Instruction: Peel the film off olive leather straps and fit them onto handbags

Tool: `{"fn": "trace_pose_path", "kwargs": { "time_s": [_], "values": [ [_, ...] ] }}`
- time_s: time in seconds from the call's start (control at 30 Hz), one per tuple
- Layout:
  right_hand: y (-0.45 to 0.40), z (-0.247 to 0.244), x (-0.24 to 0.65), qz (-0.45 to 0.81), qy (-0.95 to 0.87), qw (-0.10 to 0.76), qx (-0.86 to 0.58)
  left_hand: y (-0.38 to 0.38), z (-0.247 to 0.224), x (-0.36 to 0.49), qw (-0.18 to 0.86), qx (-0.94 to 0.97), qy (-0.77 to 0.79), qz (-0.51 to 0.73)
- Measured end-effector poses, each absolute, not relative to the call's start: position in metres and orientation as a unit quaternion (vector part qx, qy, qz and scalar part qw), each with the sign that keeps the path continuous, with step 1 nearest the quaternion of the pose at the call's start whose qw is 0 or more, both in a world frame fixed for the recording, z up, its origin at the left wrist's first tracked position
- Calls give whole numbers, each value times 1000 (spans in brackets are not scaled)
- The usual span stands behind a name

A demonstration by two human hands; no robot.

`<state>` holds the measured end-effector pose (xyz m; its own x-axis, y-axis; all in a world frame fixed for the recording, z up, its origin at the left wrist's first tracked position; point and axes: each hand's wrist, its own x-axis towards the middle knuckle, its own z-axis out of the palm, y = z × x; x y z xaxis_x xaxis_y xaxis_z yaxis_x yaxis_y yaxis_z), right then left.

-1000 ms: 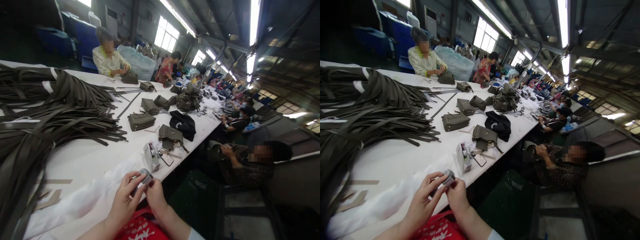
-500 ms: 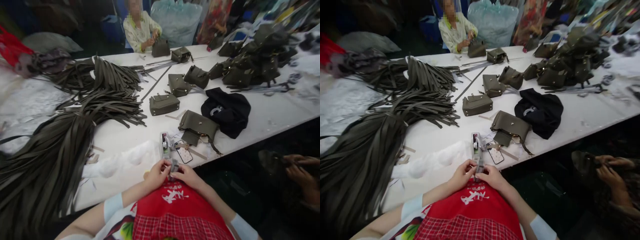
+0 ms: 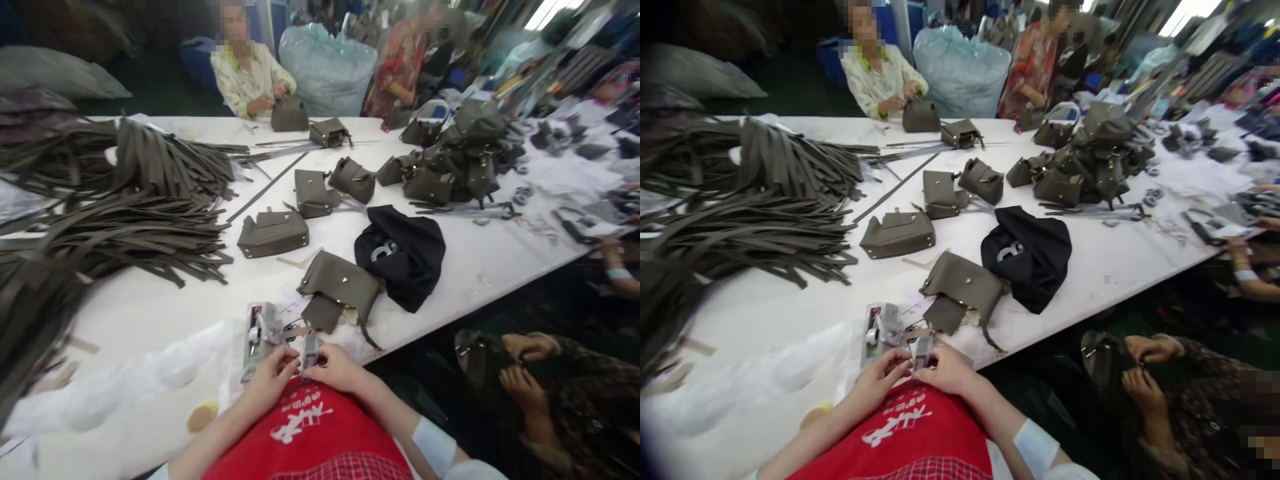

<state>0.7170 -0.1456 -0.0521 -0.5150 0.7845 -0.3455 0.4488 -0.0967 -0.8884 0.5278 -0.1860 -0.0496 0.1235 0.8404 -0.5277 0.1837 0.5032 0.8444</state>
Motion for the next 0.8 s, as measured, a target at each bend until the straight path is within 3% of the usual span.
{"fn": "trace_pose_path", "kwargs": {
  "time_s": [0.2,0.37,0.57,0.8],
  "values": [
    [-60,-44,771,328,-725,199,-572,-148,-63,536,622,414,607,271],
    [47,-44,838,145,-733,157,-646,-129,-63,541,617,399,619,277],
    [131,-94,897,123,-715,-16,-688,-128,-71,539,618,369,634,282],
    [137,-144,941,176,-658,-256,-685,-133,-94,531,607,365,657,258]
  ]
}}
